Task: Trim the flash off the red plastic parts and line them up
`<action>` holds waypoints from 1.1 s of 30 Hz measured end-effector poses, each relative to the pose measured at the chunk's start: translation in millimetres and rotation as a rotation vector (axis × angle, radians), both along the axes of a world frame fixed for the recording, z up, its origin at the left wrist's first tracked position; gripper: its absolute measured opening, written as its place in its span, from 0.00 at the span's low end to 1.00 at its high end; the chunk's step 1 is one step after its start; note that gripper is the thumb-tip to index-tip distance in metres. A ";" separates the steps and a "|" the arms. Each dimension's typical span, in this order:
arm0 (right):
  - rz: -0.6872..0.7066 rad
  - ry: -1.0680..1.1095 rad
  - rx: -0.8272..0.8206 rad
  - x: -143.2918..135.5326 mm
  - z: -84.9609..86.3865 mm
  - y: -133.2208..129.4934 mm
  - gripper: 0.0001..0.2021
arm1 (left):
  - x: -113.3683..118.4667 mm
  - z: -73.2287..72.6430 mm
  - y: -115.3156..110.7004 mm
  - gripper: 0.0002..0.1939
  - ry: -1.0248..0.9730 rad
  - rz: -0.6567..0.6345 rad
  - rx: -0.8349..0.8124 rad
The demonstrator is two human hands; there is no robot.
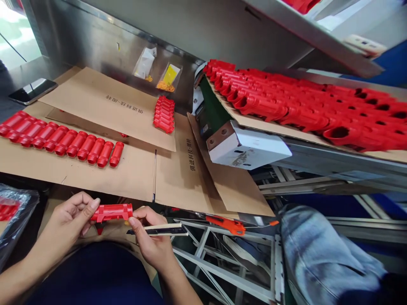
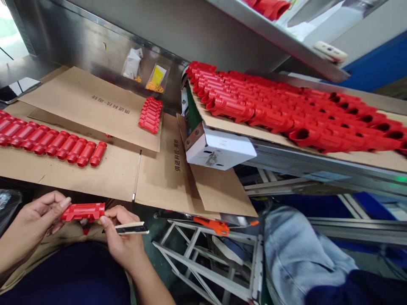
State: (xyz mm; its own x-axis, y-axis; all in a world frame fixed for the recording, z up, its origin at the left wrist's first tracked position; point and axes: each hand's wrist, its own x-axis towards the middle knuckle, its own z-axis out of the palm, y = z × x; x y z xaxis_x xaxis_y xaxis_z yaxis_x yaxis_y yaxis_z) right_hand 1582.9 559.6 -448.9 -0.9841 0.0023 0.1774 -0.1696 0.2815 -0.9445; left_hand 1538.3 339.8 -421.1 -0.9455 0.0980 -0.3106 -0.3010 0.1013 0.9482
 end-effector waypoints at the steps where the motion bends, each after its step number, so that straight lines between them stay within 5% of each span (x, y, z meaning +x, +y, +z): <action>1: 0.008 0.046 0.028 0.1 0.5 -0.4 0.12 | -2.1 1.0 0.7 0.32 0.007 -0.020 -0.022; 6: 0.121 0.183 0.095 -1.3 1.2 -4.5 0.08 | -11.0 -4.6 4.0 0.29 -0.008 -0.295 -0.066; 10: 0.061 0.137 0.046 -1.8 1.4 -3.9 0.08 | 1.1 -18.1 -1.8 0.15 0.023 -0.344 -0.031; 14: 0.012 0.114 0.025 -1.8 1.1 -0.9 0.09 | 14.9 -19.2 -15.1 0.31 0.031 -0.234 0.010; 21: -0.002 0.151 -0.010 -2.0 -2.2 -3.5 0.08 | 8.9 -18.7 -19.9 0.26 -0.123 -0.095 0.092; 28: -0.041 0.097 0.039 1.4 -2.1 -1.7 0.13 | 17.1 -15.1 -9.7 0.13 0.210 0.048 0.048; 33: -0.008 0.034 -0.022 2.4 -5.8 -10.7 0.15 | 16.8 -16.7 -3.5 0.19 0.222 0.096 0.095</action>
